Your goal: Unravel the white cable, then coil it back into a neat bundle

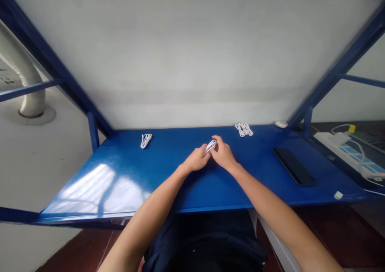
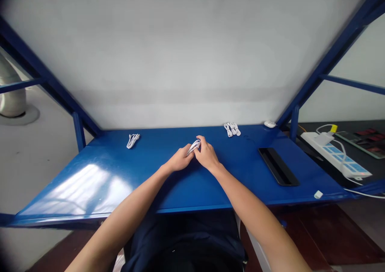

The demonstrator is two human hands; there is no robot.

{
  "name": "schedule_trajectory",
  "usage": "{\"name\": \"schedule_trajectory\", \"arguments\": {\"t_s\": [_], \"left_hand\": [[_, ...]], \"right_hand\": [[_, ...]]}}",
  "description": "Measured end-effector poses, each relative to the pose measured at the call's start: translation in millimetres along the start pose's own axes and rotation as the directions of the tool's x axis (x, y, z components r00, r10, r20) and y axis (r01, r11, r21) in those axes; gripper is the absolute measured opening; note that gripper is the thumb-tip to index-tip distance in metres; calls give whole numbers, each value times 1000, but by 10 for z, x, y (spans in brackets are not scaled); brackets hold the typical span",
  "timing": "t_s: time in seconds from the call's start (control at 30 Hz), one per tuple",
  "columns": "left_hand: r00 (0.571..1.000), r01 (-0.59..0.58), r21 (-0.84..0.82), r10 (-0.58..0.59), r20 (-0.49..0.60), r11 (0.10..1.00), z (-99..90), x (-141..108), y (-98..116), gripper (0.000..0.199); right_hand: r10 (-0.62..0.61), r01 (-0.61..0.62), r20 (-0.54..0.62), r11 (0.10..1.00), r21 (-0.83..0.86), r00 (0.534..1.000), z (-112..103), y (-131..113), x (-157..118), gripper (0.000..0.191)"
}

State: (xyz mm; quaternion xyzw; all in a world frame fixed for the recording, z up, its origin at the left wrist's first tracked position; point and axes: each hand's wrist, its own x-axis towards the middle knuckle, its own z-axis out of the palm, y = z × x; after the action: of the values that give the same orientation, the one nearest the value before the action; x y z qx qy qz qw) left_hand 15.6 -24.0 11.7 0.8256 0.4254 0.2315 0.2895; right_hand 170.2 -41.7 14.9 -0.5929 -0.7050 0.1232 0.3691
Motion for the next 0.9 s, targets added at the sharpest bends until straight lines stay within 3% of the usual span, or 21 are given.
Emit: {"name": "schedule_trajectory", "arguments": {"t_s": [0.17,0.33,0.73,0.9], "left_hand": [[998,66,157,-61,-36,985,-24,-6,23,22],[995,63,232,-44,-86,971,-38,2,14,23],[989,-23,215,54,-138,976,23,-9,17,13],[949,-150,139,182,-257,979,-41,-11,8,17]], "right_hand": [[-14,24,76,991,-133,997,14,38,8,25],[-2,24,127,985,-172,992,38,59,10,25],[110,-41,265,967,-253,958,20,-51,-46,26],[129,-64,238,963,-263,962,24,-26,-13,23]]}}
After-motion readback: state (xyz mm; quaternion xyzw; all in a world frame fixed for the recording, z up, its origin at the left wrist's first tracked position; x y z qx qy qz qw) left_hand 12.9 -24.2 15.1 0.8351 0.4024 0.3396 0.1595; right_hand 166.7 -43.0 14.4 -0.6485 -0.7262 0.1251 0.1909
